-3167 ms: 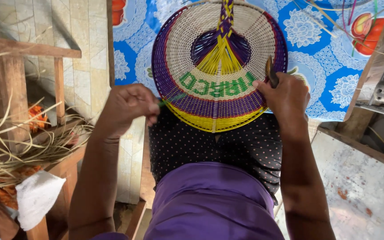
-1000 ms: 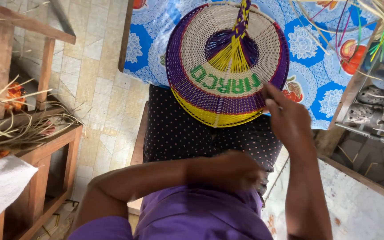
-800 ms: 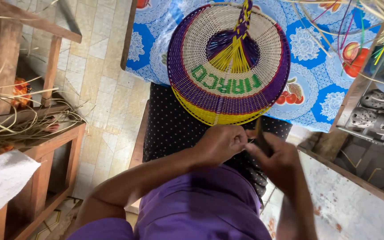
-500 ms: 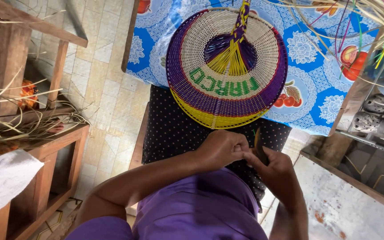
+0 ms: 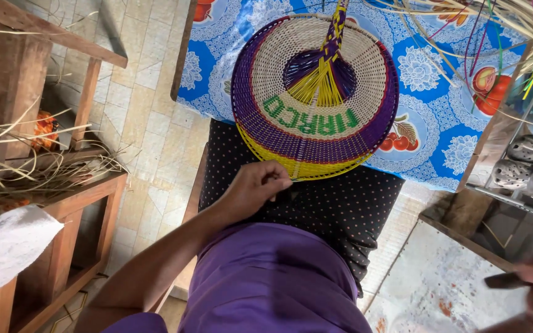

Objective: A person is weaving a colorful decorative fan using thin fibers and a small tool to thread the material through the frame.

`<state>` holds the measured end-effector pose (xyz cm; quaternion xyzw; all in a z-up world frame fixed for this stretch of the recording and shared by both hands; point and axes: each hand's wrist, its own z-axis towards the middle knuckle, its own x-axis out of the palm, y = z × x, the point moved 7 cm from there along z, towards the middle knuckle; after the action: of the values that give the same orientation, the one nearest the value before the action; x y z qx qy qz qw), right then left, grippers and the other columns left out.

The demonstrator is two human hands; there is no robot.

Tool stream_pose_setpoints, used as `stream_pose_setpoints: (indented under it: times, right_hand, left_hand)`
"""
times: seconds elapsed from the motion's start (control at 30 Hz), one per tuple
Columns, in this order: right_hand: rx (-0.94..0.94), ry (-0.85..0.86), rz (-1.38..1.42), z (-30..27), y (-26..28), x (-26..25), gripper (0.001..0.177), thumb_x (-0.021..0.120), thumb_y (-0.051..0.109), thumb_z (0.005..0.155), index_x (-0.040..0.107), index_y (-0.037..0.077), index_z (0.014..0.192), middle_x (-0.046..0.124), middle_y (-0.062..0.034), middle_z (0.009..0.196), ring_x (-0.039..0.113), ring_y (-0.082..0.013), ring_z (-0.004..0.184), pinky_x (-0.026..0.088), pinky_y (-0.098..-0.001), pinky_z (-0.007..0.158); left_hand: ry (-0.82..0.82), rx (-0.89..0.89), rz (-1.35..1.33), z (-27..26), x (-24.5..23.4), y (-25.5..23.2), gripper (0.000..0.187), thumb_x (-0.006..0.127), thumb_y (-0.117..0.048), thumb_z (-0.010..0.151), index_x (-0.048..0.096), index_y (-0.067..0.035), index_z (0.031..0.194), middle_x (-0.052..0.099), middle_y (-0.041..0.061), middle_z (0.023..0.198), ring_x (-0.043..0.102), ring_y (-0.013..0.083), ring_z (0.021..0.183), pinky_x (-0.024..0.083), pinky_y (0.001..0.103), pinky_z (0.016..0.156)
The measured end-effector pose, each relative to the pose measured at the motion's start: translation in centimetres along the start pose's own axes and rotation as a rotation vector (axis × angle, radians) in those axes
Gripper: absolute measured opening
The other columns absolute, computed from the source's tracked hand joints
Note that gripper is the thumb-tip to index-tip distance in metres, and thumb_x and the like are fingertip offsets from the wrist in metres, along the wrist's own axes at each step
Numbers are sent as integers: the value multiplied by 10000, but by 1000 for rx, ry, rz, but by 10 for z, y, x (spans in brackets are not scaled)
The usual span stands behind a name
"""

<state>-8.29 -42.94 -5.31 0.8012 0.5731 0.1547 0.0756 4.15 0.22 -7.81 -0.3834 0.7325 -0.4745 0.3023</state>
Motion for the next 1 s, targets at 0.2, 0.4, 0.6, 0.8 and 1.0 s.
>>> stream_pose_setpoints:
  times: [0.2, 0.4, 0.6, 0.8, 1.0]
  right_hand:
    - [-404, -202, -1092, 29, -25, 212, 299, 524, 424, 760, 515, 132, 826, 556, -14, 770, 525, -157, 702, 380, -306, 610]
    - [-916, -234, -1048, 16, -19, 265, 312, 457, 310, 863, 428, 99, 635, 405, -4, 493, 361, -120, 447, 287, -301, 424]
    - [-1041, -136, -912, 15, -19, 270, 384, 431, 299, 883, 427, 107, 551, 399, 16, 486, 358, -89, 437, 272, -268, 413]
    - [-976, 25, -516, 15, -21, 250, 398, 376, 158, 873, 356, 140, 476, 333, 13, 436, 284, -81, 379, 214, -221, 366]
    - [-1072, 239, -274, -20, 5, 241, 426, 349, 301, 920, 351, 160, 517, 301, 43, 422, 243, -51, 325, 177, -188, 262]
  left_hand:
    - [69, 103, -197, 5, 36, -39, 71, 585, -154, 825, 593, -116, 765, 522, -32, 658, 433, 56, 550, 354, 200, 497]
    - [139, 160, -97, 4, 43, -49, 84, 614, -138, 806, 590, -120, 727, 542, -34, 666, 460, 52, 591, 365, 215, 530]
    - [188, 332, 79, -5, 42, -73, 85, 533, -150, 837, 530, -118, 758, 527, -9, 681, 490, 135, 609, 368, 281, 558]
    - [139, 399, 130, -10, 28, -81, 85, 515, -136, 862, 556, -80, 811, 572, 23, 715, 536, 159, 626, 408, 287, 576]
    - [-27, 458, 274, -11, -4, -77, 76, 525, -87, 862, 554, -76, 792, 589, 22, 716, 566, 147, 614, 428, 269, 562]
